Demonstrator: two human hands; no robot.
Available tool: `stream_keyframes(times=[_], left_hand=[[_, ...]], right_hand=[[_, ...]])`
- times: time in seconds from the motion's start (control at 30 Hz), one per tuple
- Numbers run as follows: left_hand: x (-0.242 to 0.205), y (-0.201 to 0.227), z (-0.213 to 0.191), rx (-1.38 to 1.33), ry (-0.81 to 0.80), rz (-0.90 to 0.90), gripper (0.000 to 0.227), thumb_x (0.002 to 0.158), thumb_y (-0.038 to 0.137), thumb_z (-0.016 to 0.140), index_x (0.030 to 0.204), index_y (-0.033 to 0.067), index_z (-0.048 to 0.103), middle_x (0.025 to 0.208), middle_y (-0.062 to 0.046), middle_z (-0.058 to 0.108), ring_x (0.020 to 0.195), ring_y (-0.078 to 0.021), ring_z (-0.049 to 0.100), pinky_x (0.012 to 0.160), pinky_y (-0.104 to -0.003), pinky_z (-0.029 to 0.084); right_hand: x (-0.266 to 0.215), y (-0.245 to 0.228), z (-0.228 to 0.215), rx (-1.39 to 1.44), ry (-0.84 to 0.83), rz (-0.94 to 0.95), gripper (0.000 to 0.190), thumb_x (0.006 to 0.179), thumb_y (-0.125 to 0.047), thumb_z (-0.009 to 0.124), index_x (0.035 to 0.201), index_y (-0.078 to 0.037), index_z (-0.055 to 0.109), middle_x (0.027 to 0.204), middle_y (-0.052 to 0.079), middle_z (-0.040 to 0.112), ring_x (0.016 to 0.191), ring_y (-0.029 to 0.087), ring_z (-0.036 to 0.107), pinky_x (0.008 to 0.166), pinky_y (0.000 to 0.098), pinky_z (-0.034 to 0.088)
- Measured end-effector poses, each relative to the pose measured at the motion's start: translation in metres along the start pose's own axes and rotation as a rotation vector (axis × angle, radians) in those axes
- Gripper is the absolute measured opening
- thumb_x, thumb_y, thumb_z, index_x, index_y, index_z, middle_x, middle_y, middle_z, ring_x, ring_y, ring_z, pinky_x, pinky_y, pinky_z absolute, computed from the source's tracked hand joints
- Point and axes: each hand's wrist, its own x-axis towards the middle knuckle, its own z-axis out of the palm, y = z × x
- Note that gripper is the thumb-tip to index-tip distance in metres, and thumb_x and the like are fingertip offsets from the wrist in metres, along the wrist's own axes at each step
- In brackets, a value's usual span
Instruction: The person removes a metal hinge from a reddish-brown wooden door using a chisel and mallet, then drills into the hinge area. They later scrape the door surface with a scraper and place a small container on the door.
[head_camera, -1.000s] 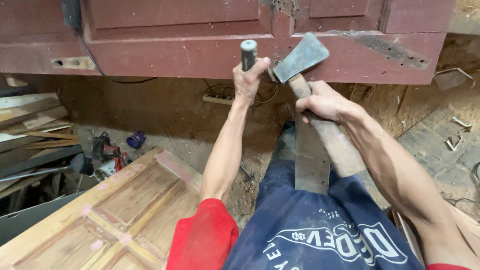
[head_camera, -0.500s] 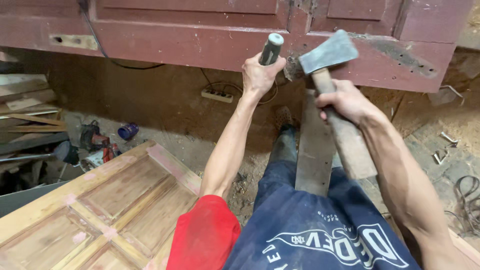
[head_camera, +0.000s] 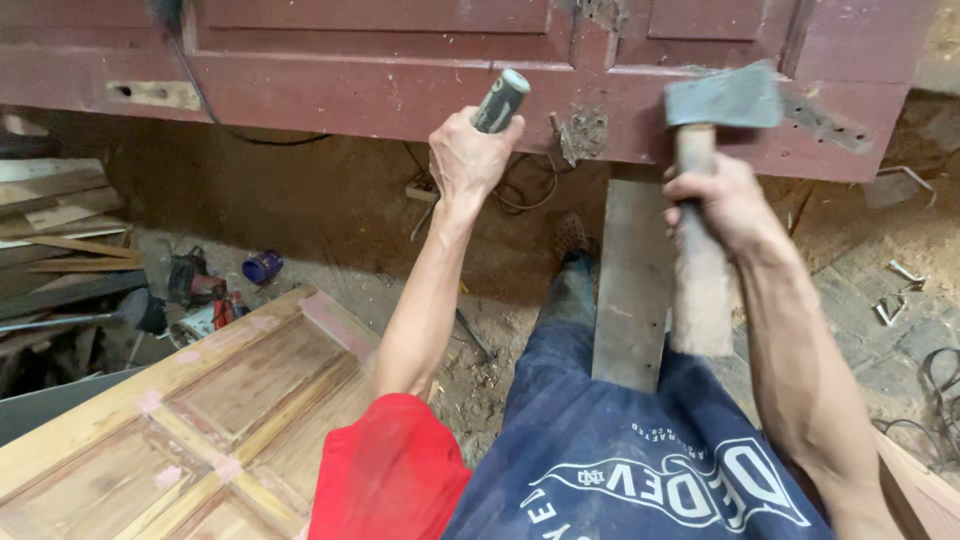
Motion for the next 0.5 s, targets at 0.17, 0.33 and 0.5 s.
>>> stream_keyframes(times=[0.17, 0.33, 0.5], left_hand=[[0.027, -0.049, 0.007, 0.001, 0.182, -0.027, 0.046, 0.073, 0.047, 0.085, 0.087, 0.0046, 0.074, 0.084, -0.014, 0.076, 0.08, -0.0305, 0.074, 0.077, -0.044, 0.057], [0.027, -0.076, 0.015, -0.288, 0.182, -0.201, 0.046, 0.075, 0.05, 0.084, 0.089, 0.0068, 0.074, 0.082, -0.008, 0.077, 0.081, -0.0246, 0.075, 0.079, -0.041, 0.056], [0.008, -0.121, -0.04, -0.51, 0.201, -0.244, 0.044, 0.077, 0.041, 0.09, 0.09, 0.0031, 0.073, 0.084, -0.007, 0.07, 0.076, -0.0169, 0.064, 0.072, -0.036, 0.053]], right_hand=[[0.004, -0.016, -0.001, 0.188, 0.218, -0.127, 0.013, 0.085, -0.007, 0.064, 0.093, -0.003, 0.055, 0.072, 0.005, 0.061, 0.057, 0.016, 0.063, 0.049, 0.0358, 0.056], [-0.026, -0.009, 0.122, -0.393, -0.443, 0.13, 0.015, 0.076, -0.002, 0.067, 0.089, 0.003, 0.061, 0.068, 0.008, 0.067, 0.053, 0.017, 0.064, 0.05, 0.0333, 0.052], [-0.036, 0.003, 0.131, -0.23, -0.461, 0.104, 0.017, 0.078, -0.004, 0.065, 0.089, 0.005, 0.057, 0.064, 0.007, 0.06, 0.051, 0.018, 0.059, 0.047, 0.0344, 0.048]])
